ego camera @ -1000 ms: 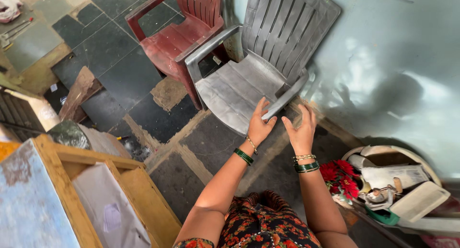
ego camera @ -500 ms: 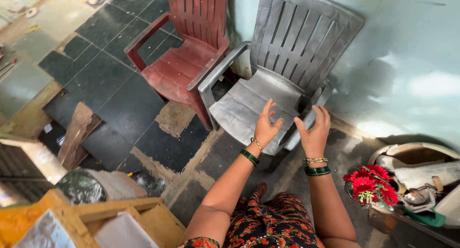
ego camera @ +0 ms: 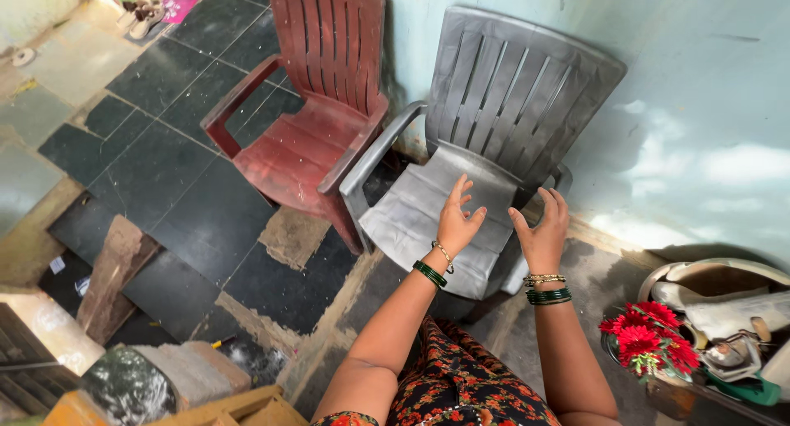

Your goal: The person picks up a green trash can from a chair and carries it through a house to a cluttered storage area.

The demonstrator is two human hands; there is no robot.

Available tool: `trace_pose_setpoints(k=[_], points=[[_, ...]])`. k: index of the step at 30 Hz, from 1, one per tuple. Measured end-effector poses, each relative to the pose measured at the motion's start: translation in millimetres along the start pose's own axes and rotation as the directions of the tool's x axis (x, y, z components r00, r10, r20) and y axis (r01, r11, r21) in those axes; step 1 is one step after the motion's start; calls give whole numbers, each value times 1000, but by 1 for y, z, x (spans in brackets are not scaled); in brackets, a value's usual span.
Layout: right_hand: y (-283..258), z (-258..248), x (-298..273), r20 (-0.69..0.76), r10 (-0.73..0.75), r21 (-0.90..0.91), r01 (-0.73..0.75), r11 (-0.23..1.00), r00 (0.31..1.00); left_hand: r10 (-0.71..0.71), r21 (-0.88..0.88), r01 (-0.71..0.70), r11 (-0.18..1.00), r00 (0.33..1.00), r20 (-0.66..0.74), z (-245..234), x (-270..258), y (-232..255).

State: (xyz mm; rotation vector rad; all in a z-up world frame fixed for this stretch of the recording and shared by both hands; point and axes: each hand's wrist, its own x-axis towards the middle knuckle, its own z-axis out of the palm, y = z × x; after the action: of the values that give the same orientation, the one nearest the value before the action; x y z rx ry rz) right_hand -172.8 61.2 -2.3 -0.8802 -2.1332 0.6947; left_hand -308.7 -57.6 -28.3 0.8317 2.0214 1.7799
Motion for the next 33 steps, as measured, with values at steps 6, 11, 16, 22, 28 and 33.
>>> trace_pose_setpoints(k=[6, 11, 16, 22, 28, 33], points=[[-5, 18, 41, -7, -19, 1, 19, 1000, 1000, 7, -18, -8, 1000, 999, -33, -5, 54, -4], [4, 30, 63, -20, 14, -39, -15, 999, 1000, -41, -42, 40, 998, 999, -17, -5, 81, -19], [13, 50, 76, -20, 97, -80, -98, 992, 995, -57, -54, 58, 997, 998, 18, -8, 123, -34], [27, 71, 114, -102, 44, -173, -61, 983, 994, 32, -47, -28, 999, 996, 81, -9, 197, -31], [52, 78, 199, -162, 19, -305, -69, 950, 987, 364, 126, -369, 921, 929, 64, -20, 294, -34], [82, 81, 258, -215, -46, -451, -58, 891, 975, 377, 435, -404, 805, 914, 150, -28, 360, -32]])
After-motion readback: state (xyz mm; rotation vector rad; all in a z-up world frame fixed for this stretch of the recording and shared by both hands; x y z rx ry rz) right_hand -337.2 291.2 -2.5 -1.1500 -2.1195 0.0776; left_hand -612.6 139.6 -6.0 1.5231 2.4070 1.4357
